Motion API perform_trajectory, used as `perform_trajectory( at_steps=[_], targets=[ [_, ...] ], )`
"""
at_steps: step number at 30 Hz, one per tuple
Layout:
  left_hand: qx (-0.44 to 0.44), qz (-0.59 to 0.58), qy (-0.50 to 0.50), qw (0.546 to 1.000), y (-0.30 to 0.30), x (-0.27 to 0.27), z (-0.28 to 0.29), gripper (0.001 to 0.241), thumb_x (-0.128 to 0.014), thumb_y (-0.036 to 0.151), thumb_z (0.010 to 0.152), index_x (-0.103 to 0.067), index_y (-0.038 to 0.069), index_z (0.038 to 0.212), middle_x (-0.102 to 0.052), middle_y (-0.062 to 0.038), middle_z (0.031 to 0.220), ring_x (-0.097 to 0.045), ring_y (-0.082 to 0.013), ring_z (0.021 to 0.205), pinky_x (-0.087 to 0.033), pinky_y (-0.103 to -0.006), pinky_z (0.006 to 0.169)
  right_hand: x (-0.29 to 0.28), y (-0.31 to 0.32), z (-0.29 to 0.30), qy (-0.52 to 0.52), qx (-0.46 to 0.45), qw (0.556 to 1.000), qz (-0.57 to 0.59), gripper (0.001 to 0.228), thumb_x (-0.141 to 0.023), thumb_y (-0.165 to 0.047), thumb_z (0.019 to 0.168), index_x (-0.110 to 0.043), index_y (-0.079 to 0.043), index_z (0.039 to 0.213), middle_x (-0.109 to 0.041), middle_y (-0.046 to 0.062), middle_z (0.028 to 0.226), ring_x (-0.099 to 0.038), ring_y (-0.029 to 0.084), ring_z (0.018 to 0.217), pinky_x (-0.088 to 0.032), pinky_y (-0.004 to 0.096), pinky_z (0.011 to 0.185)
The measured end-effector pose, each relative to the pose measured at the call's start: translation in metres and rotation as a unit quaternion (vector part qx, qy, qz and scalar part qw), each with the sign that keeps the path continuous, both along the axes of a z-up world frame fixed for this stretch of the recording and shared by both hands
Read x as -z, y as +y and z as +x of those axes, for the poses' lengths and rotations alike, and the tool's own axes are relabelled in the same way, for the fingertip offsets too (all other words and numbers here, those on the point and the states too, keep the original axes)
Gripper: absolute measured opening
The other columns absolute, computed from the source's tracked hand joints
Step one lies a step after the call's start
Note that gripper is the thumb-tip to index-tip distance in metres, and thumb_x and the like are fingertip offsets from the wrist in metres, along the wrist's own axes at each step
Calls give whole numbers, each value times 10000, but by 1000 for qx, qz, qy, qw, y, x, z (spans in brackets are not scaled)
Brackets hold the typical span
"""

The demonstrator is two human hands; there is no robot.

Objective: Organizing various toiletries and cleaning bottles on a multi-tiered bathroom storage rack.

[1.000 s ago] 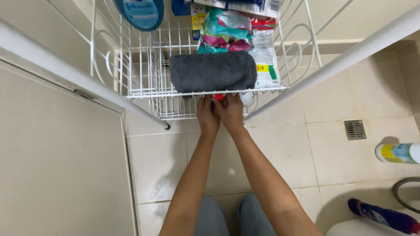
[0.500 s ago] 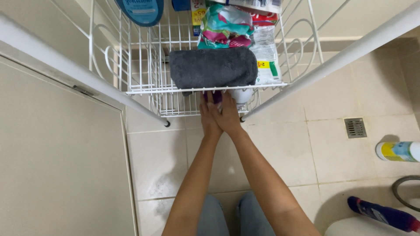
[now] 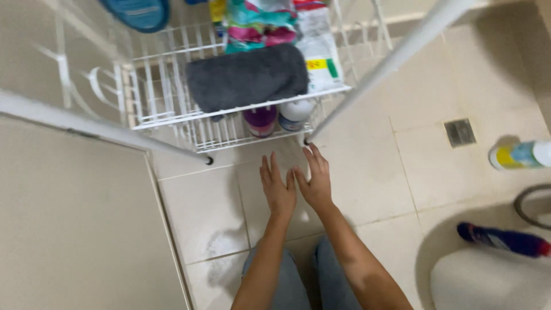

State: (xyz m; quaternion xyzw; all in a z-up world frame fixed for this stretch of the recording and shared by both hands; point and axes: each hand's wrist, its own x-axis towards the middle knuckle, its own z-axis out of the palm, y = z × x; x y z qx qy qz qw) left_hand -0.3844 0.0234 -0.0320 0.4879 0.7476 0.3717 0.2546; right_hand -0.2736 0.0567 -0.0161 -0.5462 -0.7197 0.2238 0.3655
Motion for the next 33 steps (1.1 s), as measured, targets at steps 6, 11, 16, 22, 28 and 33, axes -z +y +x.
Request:
perform_trajectory(
  at_steps=[6, 11, 16, 22, 28, 33],
  targets=[
    [111, -41, -37, 992, -12, 2, 84, 674, -607, 307, 1016, -295, 201, 1605, -235, -219, 1676, -223, -507, 1510, -305, -606, 1165, 2, -43, 87, 24, 125, 992, -23, 505, -729, -185, 943, -579, -43, 1404, -497, 200, 1531, -499, 402, 1366, -425, 471, 1112],
    [221, -30, -52, 973, -10, 3, 180, 630, -597, 305, 1024, -354, 172, 1590, -297, -227, 1652, -293, -465, 1508, -333, -570, 1176, -5, -66, 172, 53, 230, 971, -33, 455, -701, -163, 960, -597, -41, 1386, -520, 200, 1498, -506, 392, 1370, -426, 464, 1122],
    [326, -21, -35, 944, -7, -5, 275, 606, -577, 286, 1027, -382, 131, 1580, -334, -246, 1626, -317, -469, 1484, -346, -561, 1144, -10, -84, 259, 36, 327, 944, -10, 426, -688, -191, 982, -604, -36, 1370, -528, 205, 1483, -507, 391, 1367, -415, 465, 1141],
    [425, 40, -46, 903, -6, -10, 374, 608, -618, 289, 1014, -423, 99, 1558, -383, -290, 1582, -364, -479, 1469, -360, -539, 1162, -5, -105, 343, -7, 454, 891, 16, 450, -675, -236, 1008, -570, -27, 1393, -510, 211, 1485, -473, 398, 1379, -375, 474, 1165],
    [519, 42, -31, 853, -1, 3, 451, 586, -607, 309, 1012, -453, 82, 1529, -429, -271, 1562, -384, -477, 1446, -349, -542, 1161, 18, -119, 403, 9, 564, 826, 13, 530, -663, -247, 1031, -484, -10, 1470, -451, 230, 1537, -410, 402, 1440, -323, 502, 1201],
    [587, 25, -20, 809, 3, -3, 497, 580, -589, 315, 1010, -466, 55, 1513, -451, -242, 1556, -412, -451, 1439, -339, -534, 1176, 48, -121, 444, 37, 649, 759, 19, 645, -681, -252, 1014, -392, 16, 1525, -395, 249, 1575, -353, 413, 1481, -280, 513, 1224]
  ],
)
